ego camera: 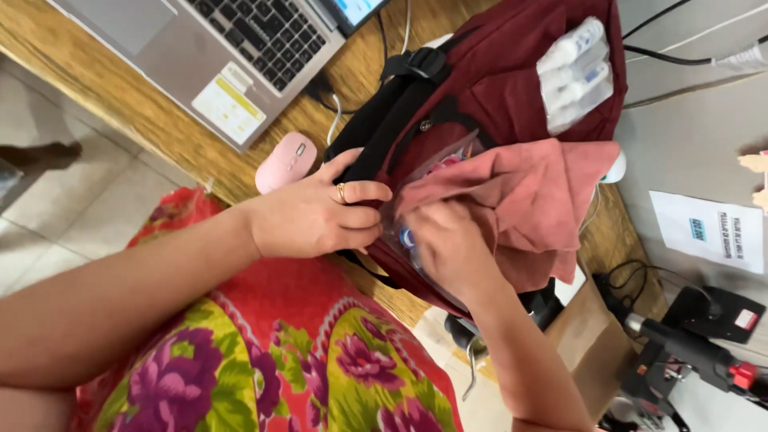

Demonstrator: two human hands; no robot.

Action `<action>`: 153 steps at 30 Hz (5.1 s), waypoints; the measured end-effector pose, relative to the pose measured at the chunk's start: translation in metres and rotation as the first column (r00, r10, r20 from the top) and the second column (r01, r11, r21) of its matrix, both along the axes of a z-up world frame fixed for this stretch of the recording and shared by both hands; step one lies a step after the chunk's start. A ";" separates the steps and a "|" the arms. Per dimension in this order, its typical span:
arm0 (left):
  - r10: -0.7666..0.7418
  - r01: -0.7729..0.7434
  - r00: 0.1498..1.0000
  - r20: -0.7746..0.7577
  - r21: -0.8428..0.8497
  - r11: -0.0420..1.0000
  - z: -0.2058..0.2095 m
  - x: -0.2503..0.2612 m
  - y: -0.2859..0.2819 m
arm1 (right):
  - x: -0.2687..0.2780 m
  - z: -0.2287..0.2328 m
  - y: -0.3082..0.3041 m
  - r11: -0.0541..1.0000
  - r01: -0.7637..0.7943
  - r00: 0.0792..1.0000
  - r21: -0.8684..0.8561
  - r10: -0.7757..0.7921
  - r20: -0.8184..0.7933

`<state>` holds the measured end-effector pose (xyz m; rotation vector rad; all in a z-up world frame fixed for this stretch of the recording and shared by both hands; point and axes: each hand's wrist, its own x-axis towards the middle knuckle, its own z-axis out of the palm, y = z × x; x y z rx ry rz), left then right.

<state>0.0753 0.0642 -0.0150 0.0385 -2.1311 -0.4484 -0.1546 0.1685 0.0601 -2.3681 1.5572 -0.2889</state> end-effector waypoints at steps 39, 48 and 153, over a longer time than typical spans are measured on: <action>-0.022 0.022 1.000 -0.010 0.044 0.999 -0.003 -0.001 0.004 | 0.014 0.009 0.001 1.000 0.001 1.000 -0.017 -0.001 0.015; -0.052 0.053 0.998 -0.034 0.034 0.998 0.009 0.003 -0.005 | -0.049 0.032 0.009 0.760 0.128 0.794 -0.637 -0.463 -0.393; 0.013 -0.012 0.989 -0.145 0.008 1.000 -0.012 0.000 0.001 | 0.009 -0.001 0.031 0.996 0.085 0.989 0.040 -0.080 -0.121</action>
